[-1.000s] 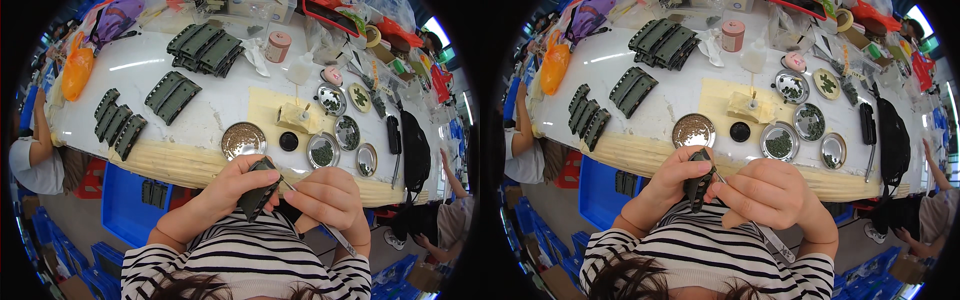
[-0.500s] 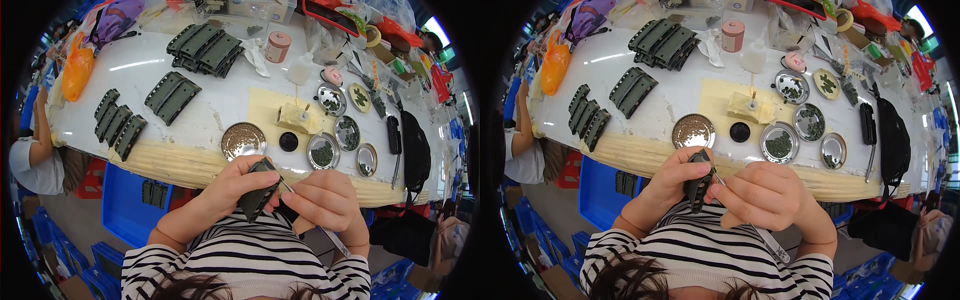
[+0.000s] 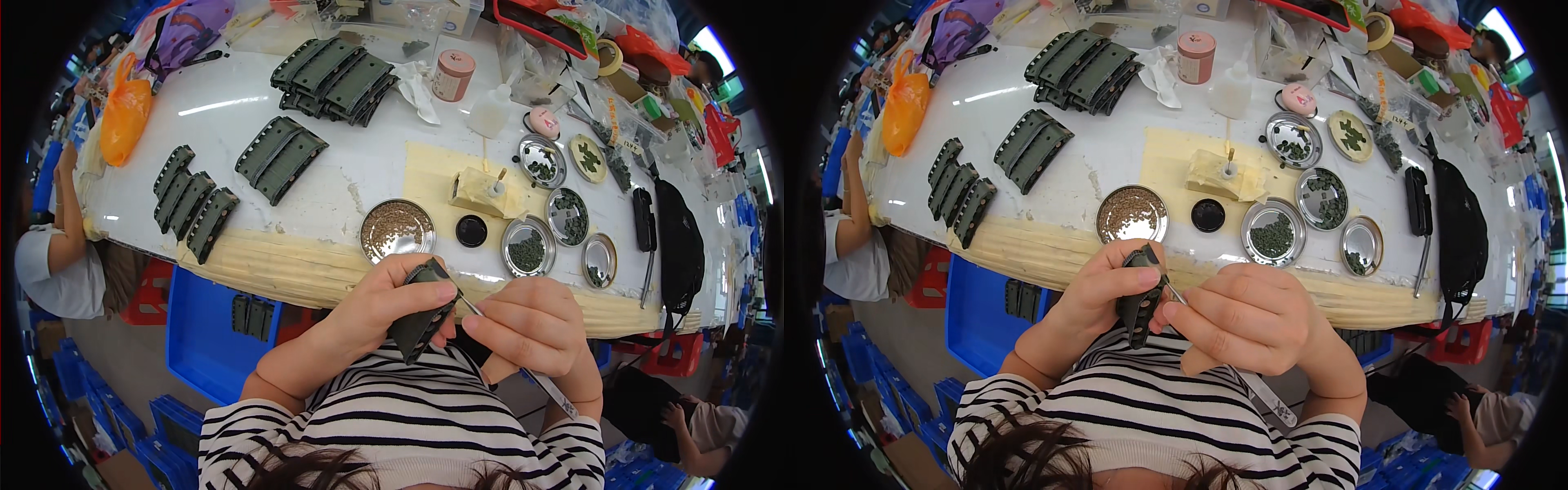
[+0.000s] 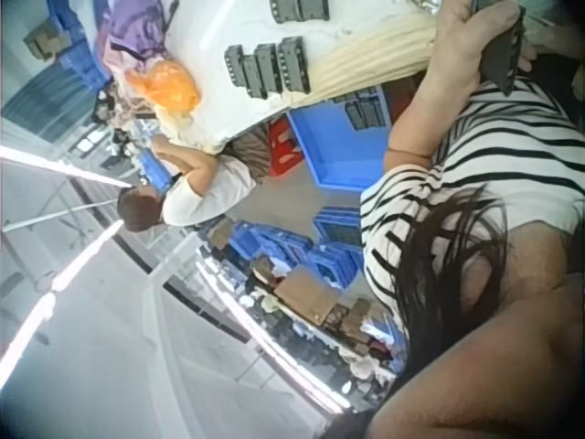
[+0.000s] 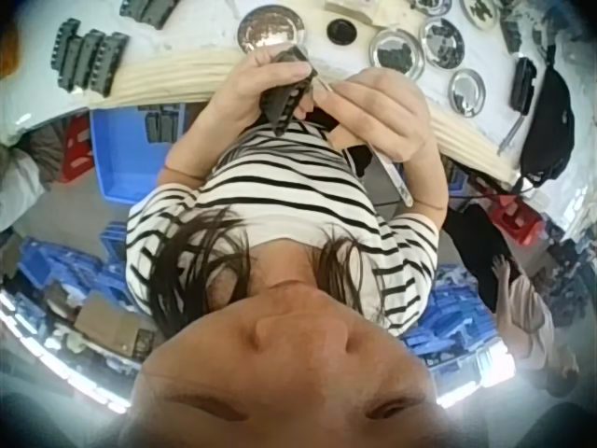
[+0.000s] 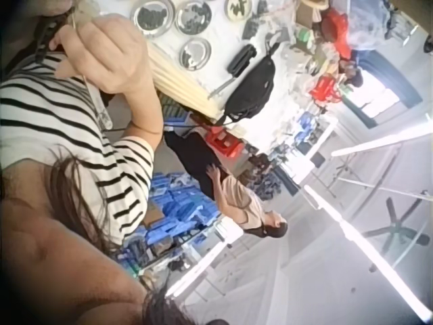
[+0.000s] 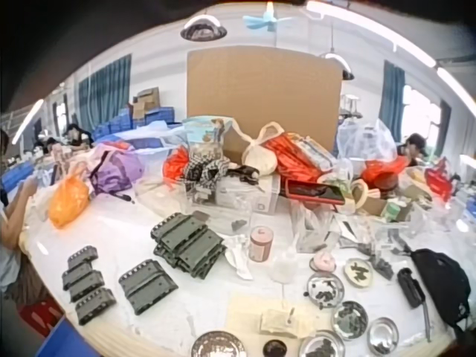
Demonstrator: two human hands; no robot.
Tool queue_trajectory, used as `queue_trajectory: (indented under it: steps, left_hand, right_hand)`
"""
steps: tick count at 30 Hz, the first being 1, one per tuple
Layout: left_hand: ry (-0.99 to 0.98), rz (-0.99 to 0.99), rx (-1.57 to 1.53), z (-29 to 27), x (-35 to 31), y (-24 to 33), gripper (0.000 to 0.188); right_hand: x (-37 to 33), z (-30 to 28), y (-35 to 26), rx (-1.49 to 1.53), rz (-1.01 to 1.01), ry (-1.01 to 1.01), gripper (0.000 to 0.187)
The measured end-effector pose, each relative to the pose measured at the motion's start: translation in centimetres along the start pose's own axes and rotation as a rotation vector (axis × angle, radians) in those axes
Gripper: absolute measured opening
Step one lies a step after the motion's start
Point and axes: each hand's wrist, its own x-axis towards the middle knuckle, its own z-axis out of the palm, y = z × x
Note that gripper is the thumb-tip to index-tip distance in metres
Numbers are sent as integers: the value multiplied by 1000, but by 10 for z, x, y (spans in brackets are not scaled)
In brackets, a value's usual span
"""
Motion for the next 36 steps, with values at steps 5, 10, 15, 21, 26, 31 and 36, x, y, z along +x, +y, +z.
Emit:
queue_trajectory:
  steps: [5, 10, 15, 21, 26, 31, 36]
  left_hand:
    - [9, -1, 7, 1, 0, 0, 20]
    - [2, 14, 7, -1, 1, -2, 20]
    - [6, 2, 3, 1, 0, 0, 20]
    - [7, -1, -7, 2, 0, 1, 19]
    - [17, -2, 10, 3, -1, 0, 19]
    - [42, -15, 33, 5, 0, 1, 17]
    - [37, -52, -12, 5, 1, 2, 17]
  right_hand:
    - [-1, 0, 0, -9, -8, 4, 39]
    - [-1, -4, -2, -15, 7, 23, 38]
    - [1, -5, -6, -74, 45, -68, 41]
    - [2, -4, -9, -138, 50, -112, 41]
    - [5, -6, -5, -94, -18, -106, 36]
    - [2, -6, -4, -93, -14, -114, 36]
    - [-6, -1, -3, -42, 52, -67, 39]
